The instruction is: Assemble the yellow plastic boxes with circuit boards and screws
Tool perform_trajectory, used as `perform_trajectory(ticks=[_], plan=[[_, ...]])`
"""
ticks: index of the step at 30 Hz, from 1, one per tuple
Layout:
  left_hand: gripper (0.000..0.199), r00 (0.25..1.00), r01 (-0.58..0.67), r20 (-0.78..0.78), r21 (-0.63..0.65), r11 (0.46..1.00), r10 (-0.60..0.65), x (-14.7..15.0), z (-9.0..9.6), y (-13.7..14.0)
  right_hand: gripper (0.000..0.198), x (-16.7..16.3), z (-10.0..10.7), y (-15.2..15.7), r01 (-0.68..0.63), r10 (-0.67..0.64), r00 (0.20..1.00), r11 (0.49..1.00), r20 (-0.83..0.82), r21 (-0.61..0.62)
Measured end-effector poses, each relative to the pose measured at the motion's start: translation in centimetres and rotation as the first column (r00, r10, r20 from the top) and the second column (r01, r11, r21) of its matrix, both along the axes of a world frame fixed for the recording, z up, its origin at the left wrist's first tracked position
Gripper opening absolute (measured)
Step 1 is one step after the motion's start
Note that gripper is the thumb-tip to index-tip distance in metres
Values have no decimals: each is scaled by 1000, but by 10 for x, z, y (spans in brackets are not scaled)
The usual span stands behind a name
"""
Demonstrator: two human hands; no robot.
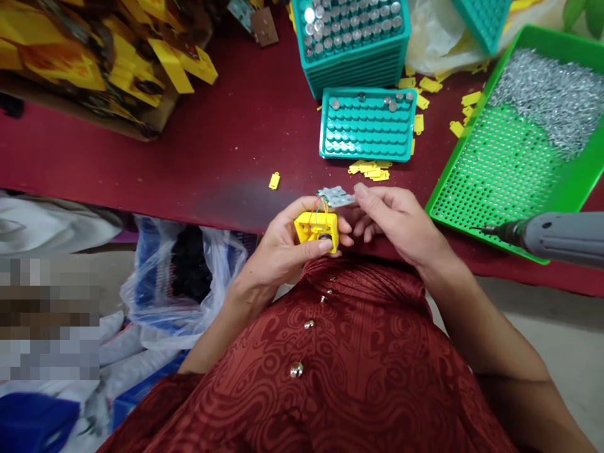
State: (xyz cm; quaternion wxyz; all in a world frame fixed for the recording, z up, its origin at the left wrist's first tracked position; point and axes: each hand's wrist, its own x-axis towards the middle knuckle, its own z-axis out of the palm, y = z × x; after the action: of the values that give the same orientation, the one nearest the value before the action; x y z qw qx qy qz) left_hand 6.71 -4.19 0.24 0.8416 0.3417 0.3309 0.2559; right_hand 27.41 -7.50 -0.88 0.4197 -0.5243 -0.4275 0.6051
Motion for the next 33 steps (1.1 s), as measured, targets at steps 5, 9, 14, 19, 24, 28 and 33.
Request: perform_trajectory(ticks=[5, 9, 14, 19, 24, 28, 33], plan=[[46, 995, 73, 68, -32, 997, -71, -3, -7, 1, 55, 0, 12, 12, -1, -49, 958, 985, -283, -173], [55, 997, -21, -78, -84, 996, 14, 0, -6, 1, 32, -12, 23, 16, 157, -156, 986, 988, -50, 5], [56, 970, -133, -207, -16, 991, 127, 6, -5, 3, 7, -30, 43, 18, -120, -323, 742, 798, 588, 590], [48, 963, -257, -100, -48, 965, 252, -3, -10, 4, 4, -41, 54, 16, -361, -364, 622, 653, 693, 666], [43, 949, -293, 48, -233, 927, 312, -23, -13, 8, 16, -52, 48, 11, -437, -229, 694, 619, 682, 653], [46, 950, -250, 107, -305, 919, 293, -34, -11, 11, 11, -56, 42, 9, -541, -170, 676, 546, 717, 639], [40, 963, -258, 11, -227, 939, 268, -32, -5, 8, 9, -54, 44, 10, -634, -128, 637, 475, 760, 610]])
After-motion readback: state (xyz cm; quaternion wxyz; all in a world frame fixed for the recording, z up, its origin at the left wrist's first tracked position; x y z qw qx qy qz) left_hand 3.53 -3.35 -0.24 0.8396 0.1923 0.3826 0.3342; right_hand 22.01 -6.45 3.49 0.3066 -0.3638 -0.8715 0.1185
